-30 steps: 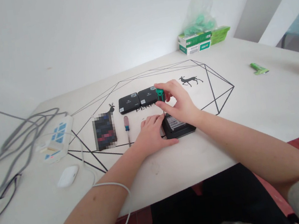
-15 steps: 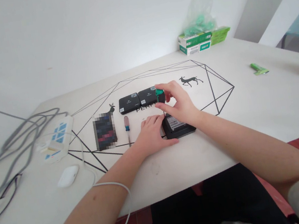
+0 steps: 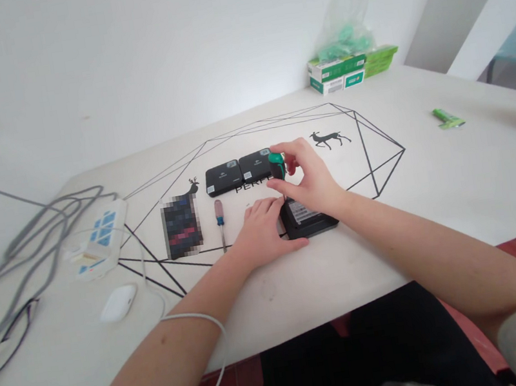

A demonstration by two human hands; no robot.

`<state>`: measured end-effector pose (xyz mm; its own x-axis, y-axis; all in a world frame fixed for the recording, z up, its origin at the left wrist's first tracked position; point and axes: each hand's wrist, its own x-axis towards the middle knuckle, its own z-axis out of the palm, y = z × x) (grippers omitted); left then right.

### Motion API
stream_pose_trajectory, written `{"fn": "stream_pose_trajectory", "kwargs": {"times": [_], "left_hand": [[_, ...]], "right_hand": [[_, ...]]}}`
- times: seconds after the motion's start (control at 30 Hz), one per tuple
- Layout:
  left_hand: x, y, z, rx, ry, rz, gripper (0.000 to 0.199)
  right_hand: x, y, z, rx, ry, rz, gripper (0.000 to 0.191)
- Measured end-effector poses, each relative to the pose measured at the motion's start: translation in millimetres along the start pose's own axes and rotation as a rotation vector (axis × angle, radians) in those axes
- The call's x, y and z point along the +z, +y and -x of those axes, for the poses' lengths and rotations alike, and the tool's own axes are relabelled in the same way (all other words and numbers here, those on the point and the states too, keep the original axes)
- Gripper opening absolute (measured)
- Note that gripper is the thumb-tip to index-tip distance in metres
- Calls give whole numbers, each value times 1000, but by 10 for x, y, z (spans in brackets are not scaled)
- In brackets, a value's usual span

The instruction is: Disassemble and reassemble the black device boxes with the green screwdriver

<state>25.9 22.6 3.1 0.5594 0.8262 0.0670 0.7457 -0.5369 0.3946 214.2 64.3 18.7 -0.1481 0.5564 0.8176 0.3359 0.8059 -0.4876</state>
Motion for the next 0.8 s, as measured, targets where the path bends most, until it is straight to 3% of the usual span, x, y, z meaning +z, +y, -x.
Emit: {"fn": "stream_pose_trajectory", "kwargs": {"times": [0.23, 0.43, 0.63, 0.8], "left_hand": [[4, -20, -4, 11, 11, 4, 94], [10, -24, -7, 11, 16, 2, 93], [13, -29, -10, 5, 21, -1, 95], [23, -28, -8, 11, 21, -10, 94]], "right_hand": [[12, 23, 35, 61, 0, -41, 52], [-4, -7, 10, 38, -3, -36, 43], [-9, -3, -5, 36, 15, 38, 44], [-1, 8, 26, 51, 22, -34, 46]]}}
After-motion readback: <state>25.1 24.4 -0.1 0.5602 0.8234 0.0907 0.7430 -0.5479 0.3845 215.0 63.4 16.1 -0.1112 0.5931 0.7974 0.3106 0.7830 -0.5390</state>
